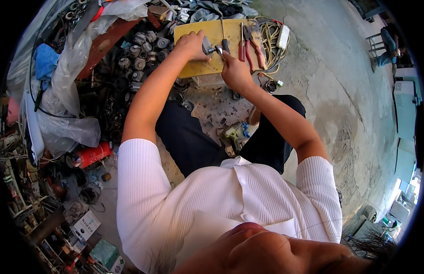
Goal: The person uses a screwdriver and a wrench to disassemble and work on a metal appliance motor part on a small table, turning it over and handling various small components.
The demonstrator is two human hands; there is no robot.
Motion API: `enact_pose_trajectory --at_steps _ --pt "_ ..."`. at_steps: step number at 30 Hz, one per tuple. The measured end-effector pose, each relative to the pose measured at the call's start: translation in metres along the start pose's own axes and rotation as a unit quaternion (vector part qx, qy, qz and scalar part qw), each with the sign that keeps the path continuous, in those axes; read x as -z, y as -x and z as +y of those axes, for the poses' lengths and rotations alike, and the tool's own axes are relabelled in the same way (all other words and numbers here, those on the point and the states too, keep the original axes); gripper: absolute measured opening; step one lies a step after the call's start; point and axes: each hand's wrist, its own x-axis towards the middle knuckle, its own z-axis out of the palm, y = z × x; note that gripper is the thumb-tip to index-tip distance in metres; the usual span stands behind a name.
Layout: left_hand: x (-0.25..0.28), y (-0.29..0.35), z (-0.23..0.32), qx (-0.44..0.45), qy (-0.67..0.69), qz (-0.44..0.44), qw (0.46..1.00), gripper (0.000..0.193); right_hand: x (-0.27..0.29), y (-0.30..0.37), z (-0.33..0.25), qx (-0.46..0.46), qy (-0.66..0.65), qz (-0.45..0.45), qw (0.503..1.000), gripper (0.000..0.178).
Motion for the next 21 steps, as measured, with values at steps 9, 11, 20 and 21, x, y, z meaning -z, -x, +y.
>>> enact_pose_trajectory --at_steps 9,11,20,21 --pt "-0.010 -0.007 -0.008 -0.034 -0.010 0.022 0.999 0.100 -0.014 0.012 -0.001 -0.012 -0.008 0.051 0.999 0.040" --pt "-0.009 -0.003 -0.009 -0.033 -0.013 0.025 0.999 0.100 -0.023 0.015 -0.001 -0.018 -0.014 0.062 0.998 0.041" --pt "0.004 -0.023 -0.026 0.003 0.017 -0.021 1.000 0.103 -0.005 -0.025 -0.008 0.003 0.034 0.001 0.999 0.043" --pt "0.004 -0.024 -0.026 0.003 0.008 -0.021 1.000 0.103 -0.001 -0.028 -0.010 0.006 0.038 -0.008 0.999 0.044"
